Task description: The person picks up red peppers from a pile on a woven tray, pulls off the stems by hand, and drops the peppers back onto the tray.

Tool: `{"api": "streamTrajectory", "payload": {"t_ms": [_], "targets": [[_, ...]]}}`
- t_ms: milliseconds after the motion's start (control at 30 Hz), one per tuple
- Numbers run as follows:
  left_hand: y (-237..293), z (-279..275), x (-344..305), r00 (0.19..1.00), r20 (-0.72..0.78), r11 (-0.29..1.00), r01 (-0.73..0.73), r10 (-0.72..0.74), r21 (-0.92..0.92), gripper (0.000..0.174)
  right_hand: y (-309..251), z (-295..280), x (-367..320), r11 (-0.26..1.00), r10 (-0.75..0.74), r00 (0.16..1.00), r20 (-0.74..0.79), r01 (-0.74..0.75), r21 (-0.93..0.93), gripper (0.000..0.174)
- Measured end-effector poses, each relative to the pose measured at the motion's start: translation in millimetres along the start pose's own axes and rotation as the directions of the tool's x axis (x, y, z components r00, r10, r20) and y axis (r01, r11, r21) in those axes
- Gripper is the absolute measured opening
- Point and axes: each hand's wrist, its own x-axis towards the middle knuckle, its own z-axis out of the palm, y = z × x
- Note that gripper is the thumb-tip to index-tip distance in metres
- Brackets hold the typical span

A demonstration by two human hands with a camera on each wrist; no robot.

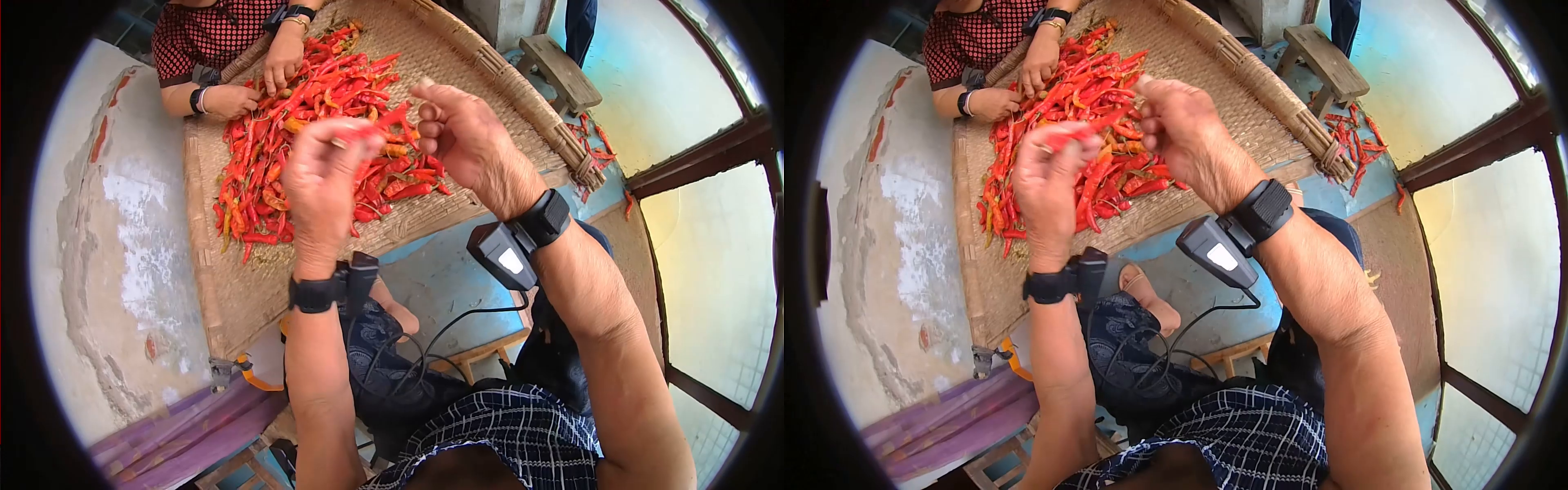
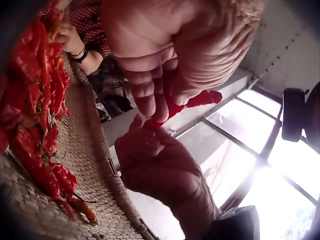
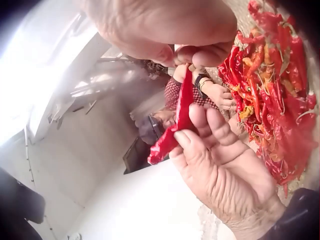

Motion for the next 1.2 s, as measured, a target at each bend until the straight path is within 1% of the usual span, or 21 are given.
{"api": "streamTrajectory", "payload": {"t_ms": [67,133,167,200,267,333,400,433,500,533,567,600,633,667,733,767,933,1067,1100,1133,1200], "targets": [[3,-27,17,0.981,-0.195,0.999,0.014,-0.006,0.036,0.019,-1,3,1,0.997,-0.035,0.989,-0.144,0.044,0.062,0.015],[-5,-60,31,0.927,-0.318,0.924,-0.07,0.199,0.375,0.029,1,4,-1,0.998,-0.067,0.989,-0.129,0.068,0.005,0.015],[-5,-66,31,0.891,-0.41,0.819,0.083,0.194,0.568,0.031,3,5,-1,0.996,-0.077,0.993,-0.091,0.073,-0.054,0.015],[-5,-73,28,0.888,-0.416,0.82,0.084,0.196,0.566,0.031,4,6,-2,0.99,-0.084,0.995,-0.052,0.078,-0.114,0.016],[0,-80,15,0.989,-0.144,0.212,0.132,0.042,0.968,0.027,7,7,-1,0.985,-0.081,0.995,-0.056,0.071,-0.159,0.018],[1,-62,4,0.986,-0.071,0.363,0.122,-0.151,0.924,0.023,11,3,4,0.979,-0.12,0.993,0.01,0.12,-0.167,0.013],[5,-43,-6,0.962,0.043,0.337,0.053,-0.271,0.94,0.021,11,5,4,0.977,-0.121,0.992,0.045,0.127,-0.172,0.014],[-3,-44,-9,0.961,0.043,0.336,0.054,-0.274,0.941,0.021,11,5,4,0.974,-0.125,0.989,0.08,0.137,-0.18,0.015],[-17,-45,-14,0.977,0.146,0.196,-0.115,-0.157,0.974,0.018,13,5,3,0.958,-0.104,0.989,0.102,0.128,-0.257,0.014],[-19,-49,-15,0.976,0.148,0.196,-0.116,-0.158,0.974,0.018,13,6,3,0.934,-0.084,0.989,0.126,0.122,-0.335,0.014],[-13,-48,-11,0.972,0.081,0.291,-0.014,-0.219,0.957,0.017,17,5,5,0.935,-0.088,0.988,0.125,0.125,-0.333,0.014],[-6,-48,-6,0.958,0.024,0.377,0.09,-0.286,0.922,0.016,24,3,7,0.746,-0.266,0.936,0.23,0.351,-0.565,0.013],[3,-48,-2,0.92,0.014,0.435,0.171,-0.391,0.884,0.015,29,0,8,0.453,-0.389,0.842,0.374,0.528,-0.718,0.015],[6,-45,-1,0.921,0.018,0.437,0.168,-0.39,0.884,0.015,28,2,4,0.451,-0.392,0.842,0.372,0.528,-0.72,0.015],[9,-41,-2,0.945,0.068,0.681,0.179,-0.32,0.71,0.015,29,6,-8,-0.033,-0.459,0.681,0.57,0.628,-0.778,0.021],[9,-38,-1,0.941,0.111,0.752,0.182,-0.32,0.634,0.014,29,8,-12,-0.044,-0.41,0.711,0.571,0.61,-0.791,0.018],[15,-33,3,0.9,0.16,0.858,0.314,-0.405,0.406,0.015,25,4,-9,-0.083,-0.387,0.736,0.555,0.571,-0.816,0.015],[2,-58,17,0.962,0.07,0.92,0.227,-0.262,0.319,0.018,9,-6,-2,-0.006,-0.47,0.796,0.382,0.43,-0.903,0.014],[-5,-61,21,0.973,-0.07,0.883,0.23,-0.221,0.408,0.018,5,-8,-1,0.102,-0.5,0.789,0.356,0.462,-0.881,0.021],[-13,-64,25,0.965,-0.205,0.837,0.244,-0.162,0.49,0.018,2,-11,-1,0.103,-0.501,0.787,0.359,0.466,-0.879,0.021],[-32,-65,27,0.994,-0.074,0.555,0.109,-0.085,0.825,0.02,-7,-11,-2,0.665,-0.222,0.965,0.141,0.255,-0.702,0.025]]}}
